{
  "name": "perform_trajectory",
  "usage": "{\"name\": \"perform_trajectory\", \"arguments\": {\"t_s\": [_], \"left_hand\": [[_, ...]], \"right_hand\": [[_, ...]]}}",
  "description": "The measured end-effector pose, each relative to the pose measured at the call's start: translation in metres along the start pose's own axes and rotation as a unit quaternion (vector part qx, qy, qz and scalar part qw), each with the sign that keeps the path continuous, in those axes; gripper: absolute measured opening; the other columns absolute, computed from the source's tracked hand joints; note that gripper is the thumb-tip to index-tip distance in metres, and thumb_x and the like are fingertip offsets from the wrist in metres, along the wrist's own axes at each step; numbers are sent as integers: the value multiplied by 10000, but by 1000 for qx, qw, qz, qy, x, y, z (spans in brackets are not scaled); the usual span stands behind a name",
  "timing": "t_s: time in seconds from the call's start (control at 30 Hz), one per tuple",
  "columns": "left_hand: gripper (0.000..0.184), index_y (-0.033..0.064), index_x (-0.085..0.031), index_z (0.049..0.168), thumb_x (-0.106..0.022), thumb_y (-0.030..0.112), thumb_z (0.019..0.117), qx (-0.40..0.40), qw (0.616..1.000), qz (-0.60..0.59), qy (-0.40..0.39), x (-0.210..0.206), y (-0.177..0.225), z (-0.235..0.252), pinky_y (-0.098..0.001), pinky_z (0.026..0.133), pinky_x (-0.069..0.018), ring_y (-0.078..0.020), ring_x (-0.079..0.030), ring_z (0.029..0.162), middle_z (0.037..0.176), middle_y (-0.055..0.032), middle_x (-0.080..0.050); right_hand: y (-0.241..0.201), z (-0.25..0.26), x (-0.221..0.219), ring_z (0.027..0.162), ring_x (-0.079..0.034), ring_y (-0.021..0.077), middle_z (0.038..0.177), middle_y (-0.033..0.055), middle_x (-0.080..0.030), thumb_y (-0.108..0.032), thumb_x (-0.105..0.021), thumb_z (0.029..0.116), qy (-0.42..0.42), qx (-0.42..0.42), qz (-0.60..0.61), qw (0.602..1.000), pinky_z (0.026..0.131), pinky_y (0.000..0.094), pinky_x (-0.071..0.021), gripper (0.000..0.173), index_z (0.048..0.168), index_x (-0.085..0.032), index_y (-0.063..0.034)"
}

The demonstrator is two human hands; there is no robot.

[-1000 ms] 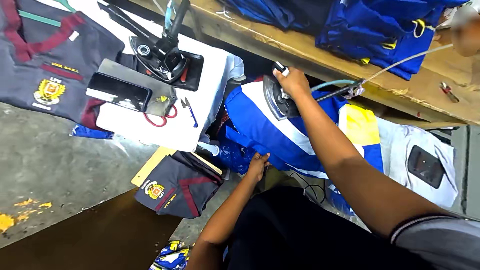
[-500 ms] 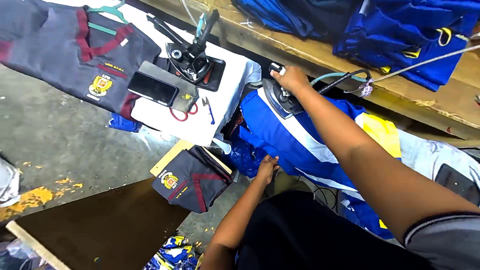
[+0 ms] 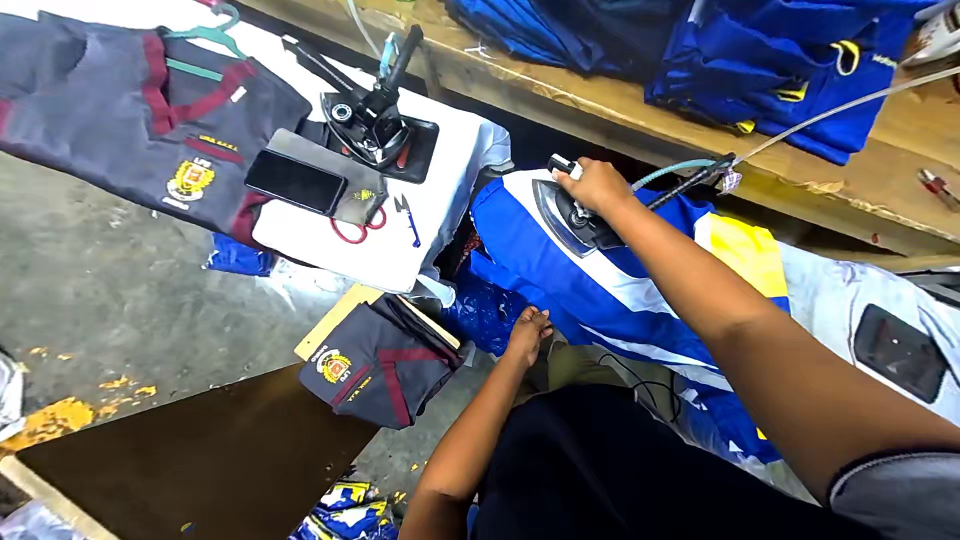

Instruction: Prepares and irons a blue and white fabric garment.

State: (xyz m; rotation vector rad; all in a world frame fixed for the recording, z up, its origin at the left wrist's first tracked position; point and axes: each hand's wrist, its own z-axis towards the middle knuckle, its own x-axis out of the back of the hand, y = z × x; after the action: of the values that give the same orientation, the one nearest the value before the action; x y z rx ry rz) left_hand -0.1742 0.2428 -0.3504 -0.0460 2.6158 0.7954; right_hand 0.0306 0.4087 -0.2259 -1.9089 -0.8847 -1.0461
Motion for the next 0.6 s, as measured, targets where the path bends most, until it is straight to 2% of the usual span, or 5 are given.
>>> {"name": "perform_trajectory", "arguments": {"t_s": [0.07, 0.2, 0.43, 0.53, 0.6], "left_hand": [[172, -26, -472, 1230, -485, 42, 1072, 8, 1000, 3, -3, -1, -5, -1, -295, 810, -530, -139, -596, 895, 1069, -104, -550], [321, -39, -426, 1379, -470, 6, 1064, 20, 1000, 16, -7, -3, -11, -5, -326, 874, -529, -175, -606, 1017, 1227, -151, -551], [209, -24, -473, 1270, -481, 45, 1072, -13, 998, 62, 22, -10, -13, -3, -307, 834, -537, -147, -617, 956, 1120, -110, -580], [152, 21, -485, 1209, -486, 101, 1080, -39, 997, 30, 66, -20, -21, -1, -295, 791, -536, -123, -599, 863, 1023, -68, -567], [201, 31, -480, 1249, -479, 155, 1092, -61, 993, 4, 106, -30, -30, 4, -295, 772, -533, -123, -583, 828, 989, -58, -555]], "right_hand": [[13, -17, -2, 1117, -654, 479, 1178, 290, -672, -627, -500, 1013, -10, -6, -9, 1000, 887, 684, -499, 695, 1354, -596, -29], [46, -57, -12, 1055, -673, 479, 1113, 285, -689, -623, -509, 1013, -38, 11, -13, 999, 850, 682, -512, 678, 1342, -612, -39], [114, -146, 11, 1045, -668, 468, 1093, 275, -691, -587, -536, 1019, -143, 50, -13, 988, 862, 675, -504, 641, 1332, -630, -36], [164, -189, 38, 954, -682, 437, 999, 248, -696, -567, -545, 1025, -144, 48, 25, 988, 821, 647, -514, 607, 1297, -638, -33], [205, -214, 57, 905, -687, 422, 943, 233, -699, -547, -567, 1023, -121, 38, 54, 990, 794, 643, -520, 573, 1277, -651, -40]]}}
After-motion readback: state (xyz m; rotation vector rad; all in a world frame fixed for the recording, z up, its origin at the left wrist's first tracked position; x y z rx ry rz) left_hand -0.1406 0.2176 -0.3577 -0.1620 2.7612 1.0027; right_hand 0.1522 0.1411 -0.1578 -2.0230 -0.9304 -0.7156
